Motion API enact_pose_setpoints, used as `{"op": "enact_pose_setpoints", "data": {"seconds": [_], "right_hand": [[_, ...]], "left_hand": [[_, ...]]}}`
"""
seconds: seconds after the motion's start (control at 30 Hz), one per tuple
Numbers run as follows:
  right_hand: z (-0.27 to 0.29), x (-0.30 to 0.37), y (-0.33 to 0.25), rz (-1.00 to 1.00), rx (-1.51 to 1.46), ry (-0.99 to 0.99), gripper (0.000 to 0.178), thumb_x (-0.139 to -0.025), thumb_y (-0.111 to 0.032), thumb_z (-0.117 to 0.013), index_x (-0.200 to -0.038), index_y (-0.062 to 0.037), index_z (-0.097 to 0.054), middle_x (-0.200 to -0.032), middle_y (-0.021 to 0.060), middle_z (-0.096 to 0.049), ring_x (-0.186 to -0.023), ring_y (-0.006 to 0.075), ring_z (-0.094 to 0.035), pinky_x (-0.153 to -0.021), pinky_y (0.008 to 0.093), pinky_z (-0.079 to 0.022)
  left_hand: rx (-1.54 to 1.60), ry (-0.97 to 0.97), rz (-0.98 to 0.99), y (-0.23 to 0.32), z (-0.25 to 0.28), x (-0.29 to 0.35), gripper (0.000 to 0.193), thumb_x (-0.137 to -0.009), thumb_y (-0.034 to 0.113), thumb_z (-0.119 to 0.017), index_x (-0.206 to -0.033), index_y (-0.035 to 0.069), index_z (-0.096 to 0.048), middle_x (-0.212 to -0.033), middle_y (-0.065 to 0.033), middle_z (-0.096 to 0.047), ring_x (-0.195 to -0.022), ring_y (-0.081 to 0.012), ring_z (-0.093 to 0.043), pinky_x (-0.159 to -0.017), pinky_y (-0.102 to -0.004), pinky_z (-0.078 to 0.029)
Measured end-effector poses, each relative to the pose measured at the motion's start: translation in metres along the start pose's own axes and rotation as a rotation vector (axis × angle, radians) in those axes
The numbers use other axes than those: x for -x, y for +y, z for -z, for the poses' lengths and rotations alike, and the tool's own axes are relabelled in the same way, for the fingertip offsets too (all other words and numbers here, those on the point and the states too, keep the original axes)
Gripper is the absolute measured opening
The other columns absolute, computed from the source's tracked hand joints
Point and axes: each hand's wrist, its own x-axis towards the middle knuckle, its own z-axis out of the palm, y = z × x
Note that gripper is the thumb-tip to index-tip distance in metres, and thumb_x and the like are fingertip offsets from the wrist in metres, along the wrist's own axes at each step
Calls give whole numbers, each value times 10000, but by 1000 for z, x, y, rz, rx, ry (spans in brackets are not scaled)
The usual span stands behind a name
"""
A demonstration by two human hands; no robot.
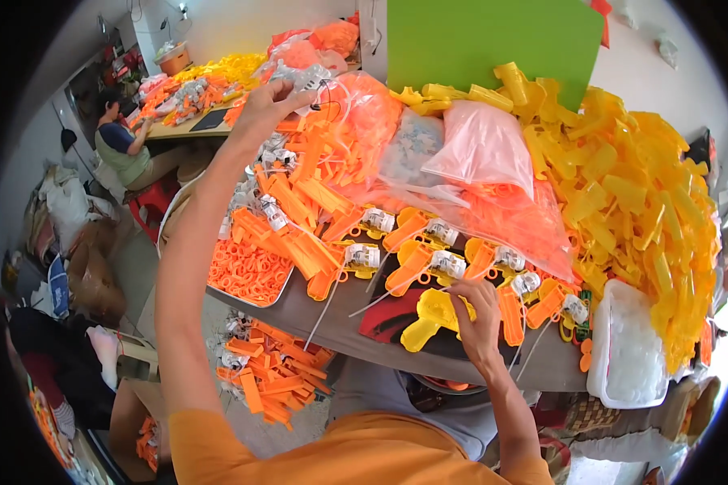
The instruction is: Assembling plastic toy guns by attaching various components and applying labels.
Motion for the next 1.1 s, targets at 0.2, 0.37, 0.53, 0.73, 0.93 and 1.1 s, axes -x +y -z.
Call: {"op": "enact_pose_setpoints", "data": {"seconds": [0.2,0.37,0.53,0.73,0.93,1.1], "right_hand": [[-1,-49,-61,199,-86,243,275,-817,9,-710,-1073,-52,-631,-963,80,-670,-907,257,-617,-876,387,-442],[9,-75,-79,164,-44,405,356,-823,-67,-738,-1165,-77,-638,-946,55,-658,-845,219,-580,-861,360,-399],[23,-68,-68,210,-48,375,229,-814,-115,-753,-1031,-81,-689,-894,15,-653,-835,206,-566,-856,349,-391],[40,-67,-51,-17,-590,278,144,-958,-144,-646,-1014,-12,-624,-945,15,-663,-888,95,-568,-808,250,-464],[80,-74,-51,-159,-1088,-234,186,-1027,-223,-552,-1059,-42,-582,-914,37,-648,-886,109,-598,-817,274,-480],[83,-70,-42,-156,-1346,-320,330,-983,-268,-623,-1202,-45,-518,-916,6,-589,-905,104,-599,-830,291,-485]], "left_hand": [[515,-338,316,59,-34,65,303,-902,334,-685,-1055,75,-658,-867,17,-640,-730,-83,-592,-663,-244,-493],[601,-457,438,100,-81,120,379,-874,384,-711,-1037,50,-641,-827,-21,-613,-696,-101,-583,-646,-256,-504],[589,-533,478,113,-105,148,413,-876,450,-703,-1011,76,-592,-791,-4,-581,-677,-88,-573,-621,-263,-503],[462,-740,554,123,-103,161,371,-964,396,-607,-1194,106,-602,-951,10,-629,-834,-76,-588,-725,-242,-482],[371,-451,-344,140,-118,156,345,-978,239,-629,-1283,78,-624,-1066,-45,-597,-974,-119,-608,-898,-301,-508],[503,-560,-479,143,-136,146,207,-943,115,-658,-1134,43,-693,-1225,-81,-571,-1067,-135,-593,-924,-316,-512]]}}
